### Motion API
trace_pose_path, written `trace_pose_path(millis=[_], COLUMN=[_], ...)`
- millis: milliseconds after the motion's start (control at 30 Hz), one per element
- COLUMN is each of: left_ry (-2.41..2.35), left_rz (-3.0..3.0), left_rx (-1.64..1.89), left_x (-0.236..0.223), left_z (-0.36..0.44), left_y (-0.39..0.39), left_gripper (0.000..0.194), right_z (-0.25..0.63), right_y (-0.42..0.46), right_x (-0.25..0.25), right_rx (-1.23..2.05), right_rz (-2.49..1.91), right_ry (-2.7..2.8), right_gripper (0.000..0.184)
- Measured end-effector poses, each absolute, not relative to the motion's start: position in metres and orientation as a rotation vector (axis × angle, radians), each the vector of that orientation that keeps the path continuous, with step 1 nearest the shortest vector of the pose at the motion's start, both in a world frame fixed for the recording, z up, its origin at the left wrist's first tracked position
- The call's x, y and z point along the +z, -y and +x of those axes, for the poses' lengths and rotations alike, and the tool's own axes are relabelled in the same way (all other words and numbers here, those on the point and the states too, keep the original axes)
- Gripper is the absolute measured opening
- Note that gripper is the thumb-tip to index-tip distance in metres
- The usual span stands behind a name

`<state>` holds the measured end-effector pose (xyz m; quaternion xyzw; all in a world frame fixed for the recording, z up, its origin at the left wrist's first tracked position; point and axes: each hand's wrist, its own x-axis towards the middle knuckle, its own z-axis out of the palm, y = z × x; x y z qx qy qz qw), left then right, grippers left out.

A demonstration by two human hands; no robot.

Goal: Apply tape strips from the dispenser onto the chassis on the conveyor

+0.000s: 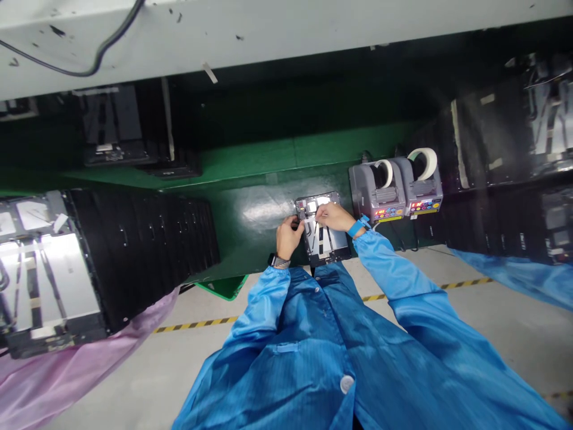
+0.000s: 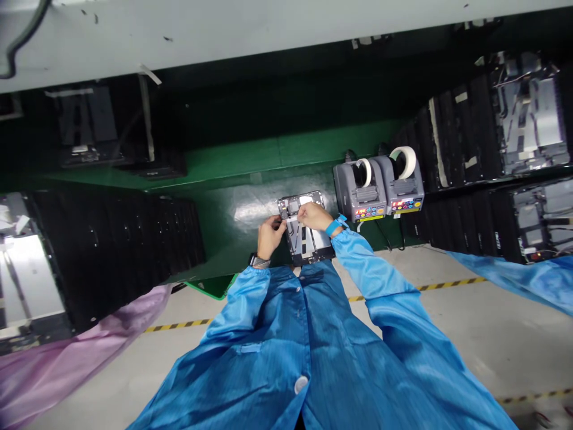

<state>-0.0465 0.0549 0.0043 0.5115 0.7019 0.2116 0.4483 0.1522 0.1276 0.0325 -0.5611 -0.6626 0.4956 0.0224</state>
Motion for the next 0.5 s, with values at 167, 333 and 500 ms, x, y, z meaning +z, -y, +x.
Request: trace_pose_path(millis=[167,333,500], left_ry=[-2.052,-2.097,-2.106], left_rz=[1.479,1.495,1.547], left_rx=[0.169,-0.004,0.082], left_x=[0.034,0.040,0.047], left_z=[-0.025,-0.012,-0.013], left_y=[-0.061,-0.073,-0.065], left_gripper=[0.024,0.025,0.031], right_z=[0.147,0.151,0.164], right_y=[-0.125,-0.121,-0.115], right_x=[0.043,0.056,0.056], right_rx=[1.423,1.363,1.399], right_rz=[-1.879,-1.991,-2.022], right_ry=[2.133,2.038,1.886], right_gripper=[0.013,0.014,0.011])
